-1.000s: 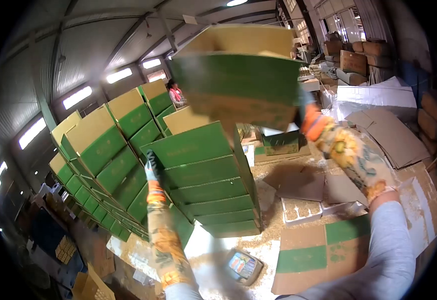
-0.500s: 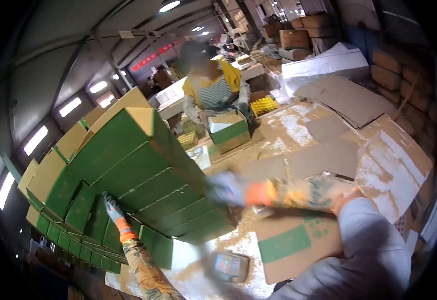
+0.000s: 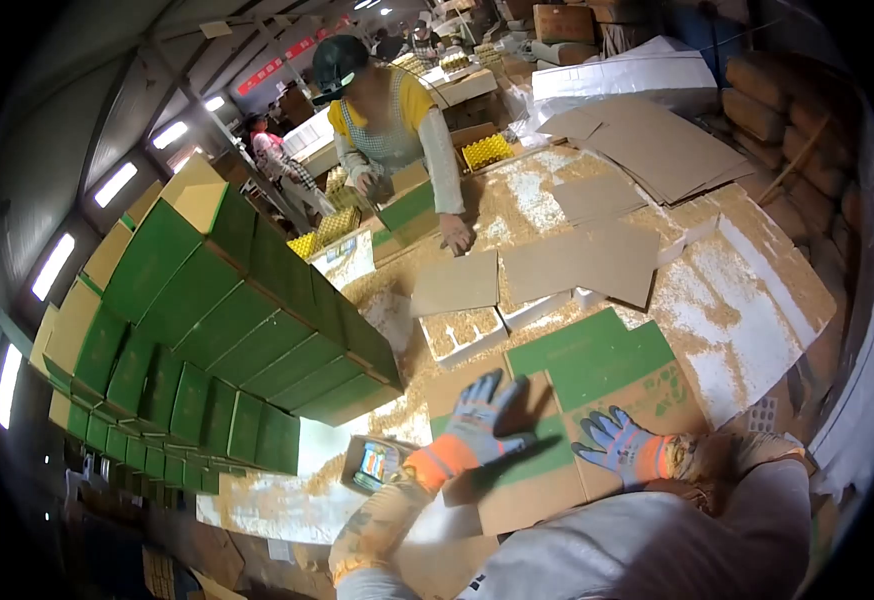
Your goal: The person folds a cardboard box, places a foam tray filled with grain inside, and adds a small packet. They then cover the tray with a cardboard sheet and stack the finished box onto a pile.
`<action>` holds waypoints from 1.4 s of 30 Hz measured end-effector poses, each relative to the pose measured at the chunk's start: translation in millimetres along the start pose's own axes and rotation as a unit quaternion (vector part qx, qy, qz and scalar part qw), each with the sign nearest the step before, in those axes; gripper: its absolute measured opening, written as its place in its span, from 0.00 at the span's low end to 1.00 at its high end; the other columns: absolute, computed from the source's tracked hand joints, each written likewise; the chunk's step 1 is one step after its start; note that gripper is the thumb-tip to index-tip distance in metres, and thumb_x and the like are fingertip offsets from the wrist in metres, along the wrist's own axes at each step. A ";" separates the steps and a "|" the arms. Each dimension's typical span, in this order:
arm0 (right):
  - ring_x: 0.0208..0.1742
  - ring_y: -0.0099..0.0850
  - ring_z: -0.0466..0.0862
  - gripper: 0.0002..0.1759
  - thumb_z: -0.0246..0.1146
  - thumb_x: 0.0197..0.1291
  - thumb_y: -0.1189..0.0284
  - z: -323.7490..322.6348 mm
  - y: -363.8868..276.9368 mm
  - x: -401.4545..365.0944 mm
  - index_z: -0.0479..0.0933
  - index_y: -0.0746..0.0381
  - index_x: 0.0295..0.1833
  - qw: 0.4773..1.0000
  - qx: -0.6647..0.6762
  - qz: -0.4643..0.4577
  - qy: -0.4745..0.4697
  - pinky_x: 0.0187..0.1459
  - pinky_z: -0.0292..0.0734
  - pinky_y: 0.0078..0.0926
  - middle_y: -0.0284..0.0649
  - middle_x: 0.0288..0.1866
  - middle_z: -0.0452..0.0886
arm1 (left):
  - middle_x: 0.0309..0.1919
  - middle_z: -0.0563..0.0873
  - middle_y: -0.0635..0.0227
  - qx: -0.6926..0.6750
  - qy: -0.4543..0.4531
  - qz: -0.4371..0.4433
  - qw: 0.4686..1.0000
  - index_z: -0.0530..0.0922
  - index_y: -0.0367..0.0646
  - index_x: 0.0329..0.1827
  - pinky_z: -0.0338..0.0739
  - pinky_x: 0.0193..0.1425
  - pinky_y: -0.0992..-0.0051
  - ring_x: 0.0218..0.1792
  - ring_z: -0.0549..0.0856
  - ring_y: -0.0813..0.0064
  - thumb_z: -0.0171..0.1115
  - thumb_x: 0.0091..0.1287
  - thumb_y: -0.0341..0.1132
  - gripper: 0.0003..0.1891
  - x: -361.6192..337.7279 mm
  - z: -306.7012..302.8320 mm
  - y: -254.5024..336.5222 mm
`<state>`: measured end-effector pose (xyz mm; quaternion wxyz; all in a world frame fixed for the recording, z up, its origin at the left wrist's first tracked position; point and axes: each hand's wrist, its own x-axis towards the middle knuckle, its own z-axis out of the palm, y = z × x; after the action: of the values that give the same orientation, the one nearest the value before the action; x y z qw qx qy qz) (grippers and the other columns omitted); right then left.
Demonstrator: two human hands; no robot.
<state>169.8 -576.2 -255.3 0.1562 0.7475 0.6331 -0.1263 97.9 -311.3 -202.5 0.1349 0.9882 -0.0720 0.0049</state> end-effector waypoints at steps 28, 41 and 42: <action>0.58 0.48 0.69 0.23 0.62 0.49 0.58 -124.3 111.9 -15.3 0.73 0.58 0.49 0.793 0.119 -0.274 0.531 0.59 0.62 0.46 0.50 0.53 0.71 | 0.47 0.78 0.55 -0.451 0.276 -0.229 0.817 0.57 0.40 0.65 0.75 0.52 0.72 0.49 0.77 0.70 0.59 0.55 0.23 0.33 -42.6 -137.2 -47.1; 0.48 0.37 0.77 0.40 0.62 0.52 0.60 -106.5 81.0 51.2 0.52 0.54 0.69 0.629 0.727 -0.108 0.253 0.47 0.74 0.32 0.46 0.50 0.75 | 0.67 0.56 0.57 -0.464 0.448 -0.166 0.746 0.40 0.47 0.71 0.56 0.67 0.64 0.66 0.57 0.63 0.52 0.64 0.44 0.38 -46.0 -48.3 -23.2; 0.47 0.36 0.78 0.40 0.62 0.51 0.59 -111.7 75.6 53.9 0.53 0.53 0.68 0.815 0.472 -0.081 0.327 0.46 0.75 0.31 0.45 0.50 0.75 | 0.66 0.57 0.54 -0.371 0.367 -0.197 0.830 0.39 0.46 0.71 0.58 0.65 0.65 0.65 0.60 0.64 0.58 0.60 0.43 0.43 -45.6 -36.5 -17.1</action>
<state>252.3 -494.7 -167.8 -0.4425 0.6729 0.5679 -0.1701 55.5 -278.8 -173.3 0.5064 0.7824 0.1830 0.3129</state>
